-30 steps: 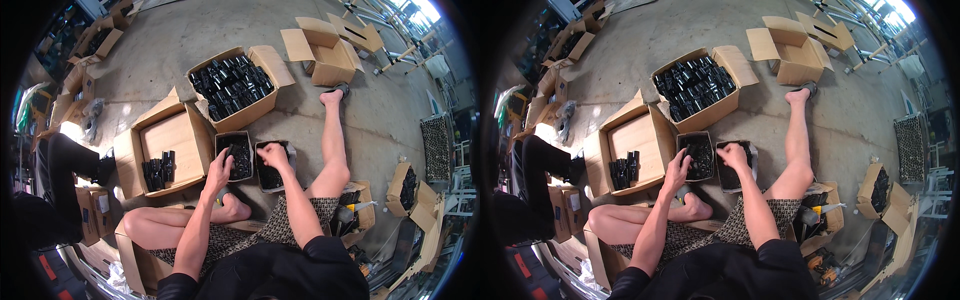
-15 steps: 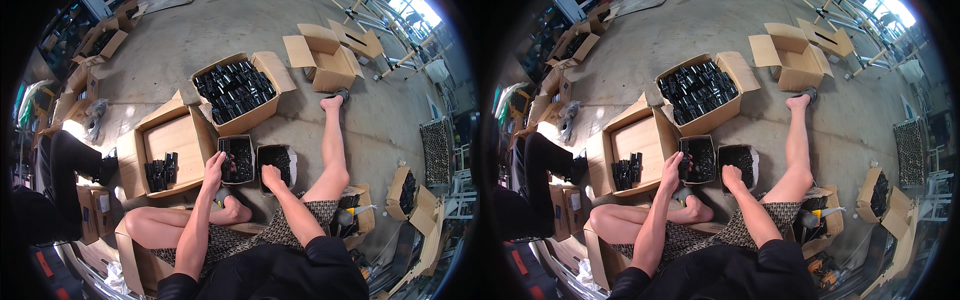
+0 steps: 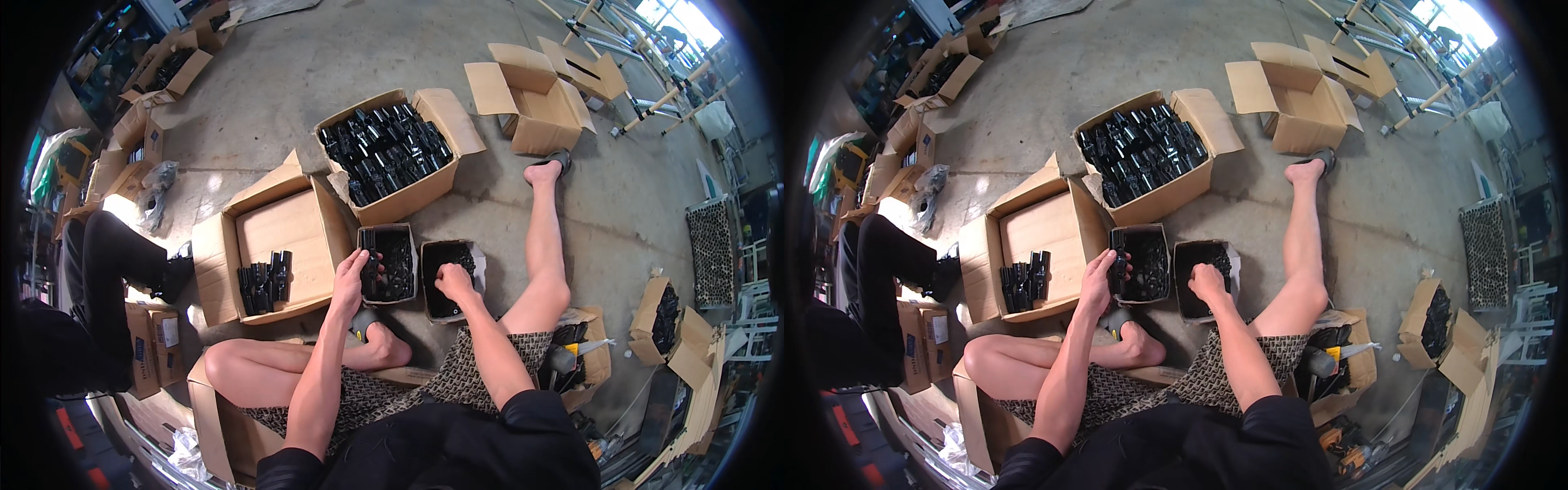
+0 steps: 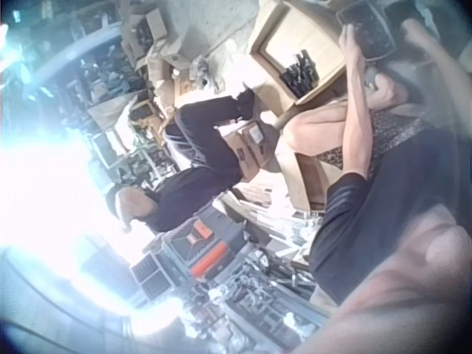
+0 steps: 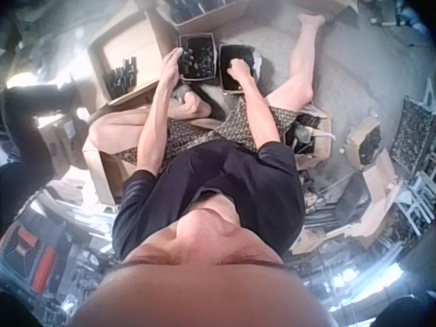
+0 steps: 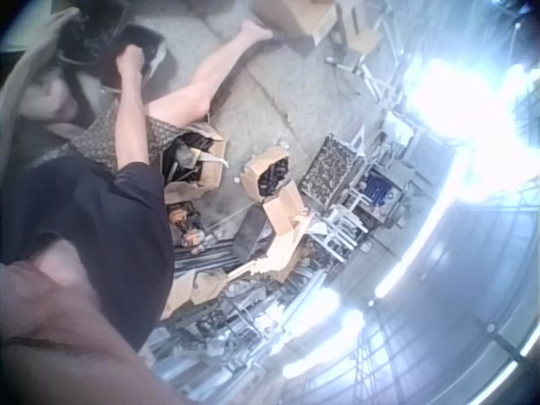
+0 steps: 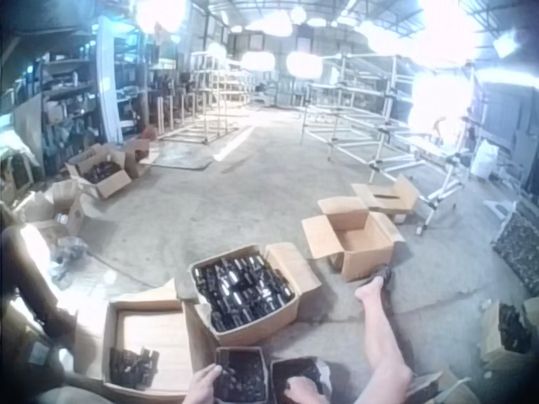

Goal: The person assembles small black plastic housings by manually inserting metal pins into them while sitting on the floor surrounded by boxes.

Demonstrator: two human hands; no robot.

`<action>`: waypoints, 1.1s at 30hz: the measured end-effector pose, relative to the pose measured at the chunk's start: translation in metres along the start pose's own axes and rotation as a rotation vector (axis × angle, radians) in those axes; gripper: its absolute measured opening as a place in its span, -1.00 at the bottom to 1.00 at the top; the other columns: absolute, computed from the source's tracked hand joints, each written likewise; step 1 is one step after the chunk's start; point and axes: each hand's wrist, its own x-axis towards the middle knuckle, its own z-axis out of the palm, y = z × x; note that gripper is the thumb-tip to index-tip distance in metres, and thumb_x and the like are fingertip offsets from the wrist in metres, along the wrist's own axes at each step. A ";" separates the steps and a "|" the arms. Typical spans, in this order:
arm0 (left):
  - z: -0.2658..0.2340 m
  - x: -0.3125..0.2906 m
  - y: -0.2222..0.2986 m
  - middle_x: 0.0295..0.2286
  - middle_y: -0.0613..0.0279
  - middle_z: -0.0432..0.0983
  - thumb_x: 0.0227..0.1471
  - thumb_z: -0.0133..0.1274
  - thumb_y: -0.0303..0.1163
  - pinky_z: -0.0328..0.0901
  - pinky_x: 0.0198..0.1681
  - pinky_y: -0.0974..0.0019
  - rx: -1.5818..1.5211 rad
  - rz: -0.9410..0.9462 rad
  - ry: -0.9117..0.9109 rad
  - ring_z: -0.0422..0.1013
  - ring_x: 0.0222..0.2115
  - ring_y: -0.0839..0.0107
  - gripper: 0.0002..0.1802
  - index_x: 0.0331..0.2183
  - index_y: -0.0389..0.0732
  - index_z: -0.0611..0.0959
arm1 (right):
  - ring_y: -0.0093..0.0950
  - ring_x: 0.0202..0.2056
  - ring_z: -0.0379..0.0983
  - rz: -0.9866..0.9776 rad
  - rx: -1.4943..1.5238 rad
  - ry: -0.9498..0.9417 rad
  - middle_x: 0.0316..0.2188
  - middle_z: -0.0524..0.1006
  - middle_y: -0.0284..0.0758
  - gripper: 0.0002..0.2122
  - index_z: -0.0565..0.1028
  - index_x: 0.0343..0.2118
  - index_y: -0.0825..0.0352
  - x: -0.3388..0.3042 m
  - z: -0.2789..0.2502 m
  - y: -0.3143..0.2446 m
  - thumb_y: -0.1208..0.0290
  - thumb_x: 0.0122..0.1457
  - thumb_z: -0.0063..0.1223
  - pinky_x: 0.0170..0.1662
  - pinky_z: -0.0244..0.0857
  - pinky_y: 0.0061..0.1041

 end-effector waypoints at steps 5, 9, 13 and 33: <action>-0.002 0.002 -0.008 -0.27 0.22 0.57 0.28 -0.05 -0.28 0.42 -0.33 0.38 0.021 -0.016 -0.005 0.48 -0.36 0.49 -0.72 -0.12 -0.27 0.57 | -0.32 -0.38 0.61 -0.029 0.186 0.046 -0.49 0.63 -0.16 -0.79 0.59 -0.33 0.40 0.005 -0.025 -0.012 0.47 -0.07 0.21 -0.24 0.46 -0.37; 0.001 0.001 -0.008 -0.26 0.22 0.58 0.28 -0.05 -0.29 0.43 -0.30 0.37 0.038 -0.013 -0.022 0.49 -0.35 0.49 -0.71 -0.09 -0.27 0.57 | -0.50 -0.36 0.59 -0.036 0.538 -0.098 -0.44 0.64 -0.22 -0.84 0.55 -0.25 0.47 0.002 -0.041 -0.022 0.53 0.13 0.10 -0.26 0.46 -0.51; 0.004 0.002 -0.009 -0.26 0.24 0.59 0.28 -0.06 -0.31 0.42 -0.29 0.37 0.068 -0.009 -0.028 0.49 -0.35 0.50 -0.71 -0.07 -0.28 0.56 | -0.45 -0.30 0.59 -0.073 0.882 -0.316 -0.30 0.62 -0.16 -0.84 0.50 -0.17 0.48 0.004 -0.055 -0.053 0.50 0.30 -0.04 -0.19 0.48 -0.49; 0.005 0.001 -0.010 -0.28 0.30 0.57 0.29 -0.08 -0.37 0.39 -0.21 0.49 0.161 0.067 -0.049 0.48 -0.31 0.60 -0.67 0.01 -0.32 0.52 | -0.60 -0.38 0.55 -0.254 0.822 0.082 -0.38 0.63 -0.28 -0.83 0.57 -0.21 0.46 -0.006 -0.051 -0.144 0.53 0.14 0.19 -0.27 0.45 -0.58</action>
